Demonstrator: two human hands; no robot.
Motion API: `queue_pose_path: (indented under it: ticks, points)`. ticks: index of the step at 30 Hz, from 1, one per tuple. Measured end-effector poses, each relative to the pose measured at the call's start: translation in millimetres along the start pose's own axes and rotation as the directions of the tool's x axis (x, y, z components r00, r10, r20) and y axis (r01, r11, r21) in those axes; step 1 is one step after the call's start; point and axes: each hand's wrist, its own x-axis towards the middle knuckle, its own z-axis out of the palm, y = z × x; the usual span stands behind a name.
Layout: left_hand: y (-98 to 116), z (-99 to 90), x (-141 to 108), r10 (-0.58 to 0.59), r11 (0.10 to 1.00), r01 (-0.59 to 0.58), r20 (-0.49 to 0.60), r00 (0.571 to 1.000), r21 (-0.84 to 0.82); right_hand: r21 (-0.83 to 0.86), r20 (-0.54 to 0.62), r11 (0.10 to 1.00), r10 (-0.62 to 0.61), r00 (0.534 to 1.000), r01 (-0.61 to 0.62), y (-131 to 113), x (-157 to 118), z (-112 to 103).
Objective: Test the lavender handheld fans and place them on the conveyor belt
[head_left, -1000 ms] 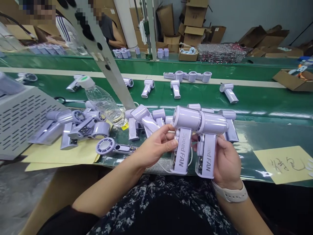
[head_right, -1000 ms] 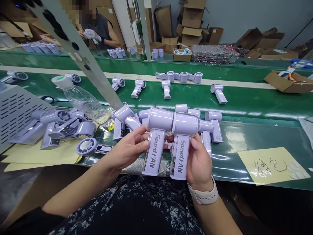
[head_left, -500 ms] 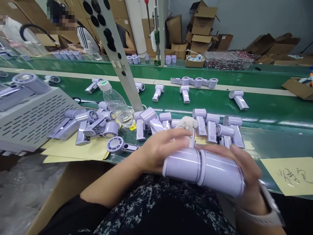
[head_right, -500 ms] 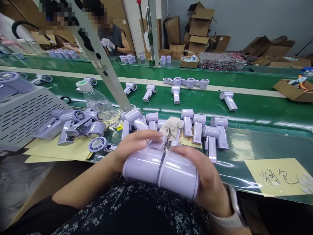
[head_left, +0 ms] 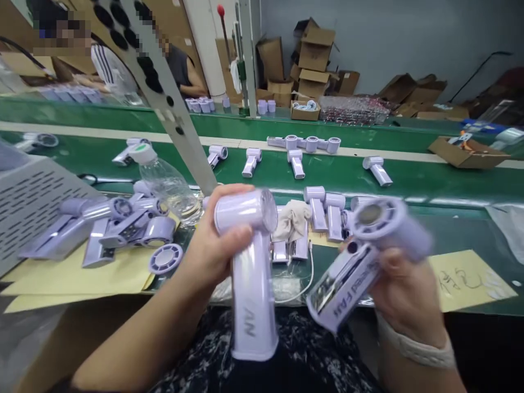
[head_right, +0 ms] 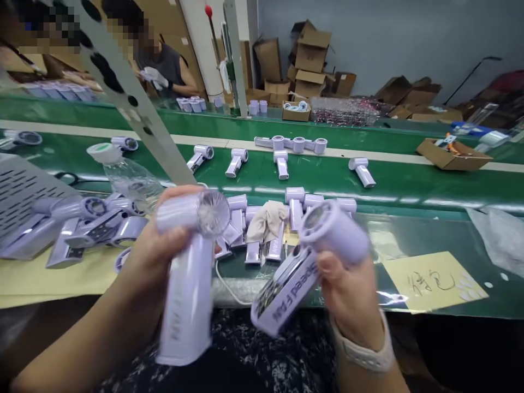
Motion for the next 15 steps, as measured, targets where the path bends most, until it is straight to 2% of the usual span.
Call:
queue_pose_path:
  ticks: [1, 3, 7, 9, 11, 15]
  points:
    - [-3.2, 0.7, 1.2, 0.014, 0.997, -0.014, 0.004, 1.000, 0.073, 0.056, 0.034, 0.993, 0.100, 0.994, -0.101, 3.9, 0.7, 8.8]
    - [-10.7, 0.9, 6.1, 0.029, 0.986, -0.030, 0.009, 1.000, 0.165, 0.119, 0.100, 0.948, 0.286, 0.953, -0.296, 11.8, 1.4, 24.4]
    - [-28.8, -0.8, 12.8, -0.135, 0.981, 0.123, 0.072, 0.988, 0.147, 0.131, 0.091, 0.888, 0.433, 0.897, -0.442, 23.4, 0.0, 38.7]
    - [-35.9, -1.4, 12.2, -0.169, 0.975, 0.155, 0.078, 0.983, 0.160, 0.128, 0.123, 0.885, 0.434, 0.892, -0.448, 25.5, -2.1, 37.7]
    - [-39.7, -1.6, 10.5, -0.183, 0.974, 0.168, 0.094, 0.979, 0.153, 0.080, 0.170, 0.912, 0.385, 0.907, -0.402, 25.4, -4.1, 33.7]
    - [-36.8, 0.4, 6.8, -0.200, 0.973, 0.182, 0.124, 0.972, 0.145, -0.089, 0.196, 0.970, 0.238, 0.951, -0.224, 25.8, -6.2, 24.0]
